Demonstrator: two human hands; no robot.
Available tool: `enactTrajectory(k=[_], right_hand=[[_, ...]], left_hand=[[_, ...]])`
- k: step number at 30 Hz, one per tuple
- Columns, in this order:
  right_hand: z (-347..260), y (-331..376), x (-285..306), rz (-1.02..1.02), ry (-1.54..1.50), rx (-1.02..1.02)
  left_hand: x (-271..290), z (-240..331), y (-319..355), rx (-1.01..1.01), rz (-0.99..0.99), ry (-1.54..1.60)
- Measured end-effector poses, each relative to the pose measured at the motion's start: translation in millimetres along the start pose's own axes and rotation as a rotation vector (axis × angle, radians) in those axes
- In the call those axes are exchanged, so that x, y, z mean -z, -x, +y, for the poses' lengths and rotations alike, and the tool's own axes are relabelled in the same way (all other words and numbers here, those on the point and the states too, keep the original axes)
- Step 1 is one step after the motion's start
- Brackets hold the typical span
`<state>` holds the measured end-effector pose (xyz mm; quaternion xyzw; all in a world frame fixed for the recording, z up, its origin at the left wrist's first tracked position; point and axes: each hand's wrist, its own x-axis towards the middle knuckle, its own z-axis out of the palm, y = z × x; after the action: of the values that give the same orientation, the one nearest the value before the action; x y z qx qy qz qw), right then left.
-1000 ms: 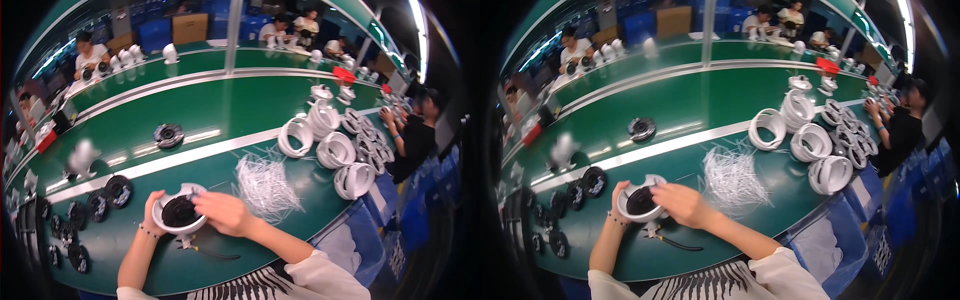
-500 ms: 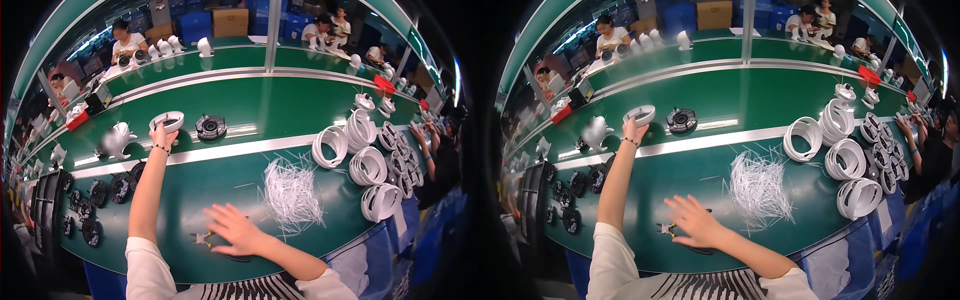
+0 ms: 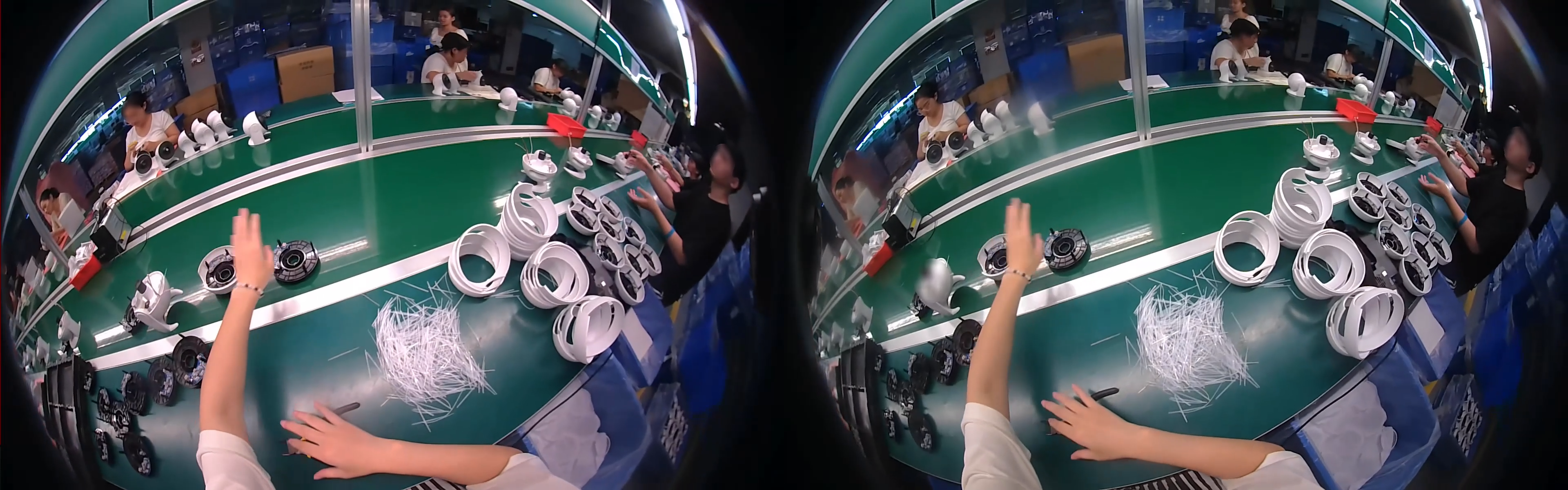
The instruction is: Fitting circuit boards into security camera housings and trimming wires on an assembly line.
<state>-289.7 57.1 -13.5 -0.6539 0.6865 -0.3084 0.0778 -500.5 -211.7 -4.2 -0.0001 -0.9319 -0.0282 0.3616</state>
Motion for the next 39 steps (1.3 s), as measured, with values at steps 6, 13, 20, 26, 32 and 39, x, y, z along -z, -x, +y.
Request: enactTrajectory(k=[6, 13, 20, 26, 32, 39], right_hand=[[8.3, -2.7, 4.1, -0.032, -0.009, -0.032], [10.7, -4.4, 10.6, 0.008, -0.004, -0.028], [16.0, 7.0, 55.1, 0.593, 0.033, 0.083], [74.5, 51.5, 151.4, 0.861, 0.49, -0.266], [169.3, 88.1, 203.2, 0.737, 0.686, -0.968], [200.3, 76.9, 206.5, 0.625, 0.675, -1.016]], left_hand=[[-48.8, 29.5, -24.4, 0.242, -0.41, 0.076], [-28.4, 44.0, -34.8, 0.221, -0.687, 0.069], [15.6, 34.3, 19.5, 0.4, -0.34, 0.65], [115.2, 35.9, 135.9, 0.969, -0.416, 1.268], [131.7, 29.1, 187.4, 0.961, -0.114, 1.485], [129.4, 19.9, 196.5, 0.949, -0.052, 1.569]])
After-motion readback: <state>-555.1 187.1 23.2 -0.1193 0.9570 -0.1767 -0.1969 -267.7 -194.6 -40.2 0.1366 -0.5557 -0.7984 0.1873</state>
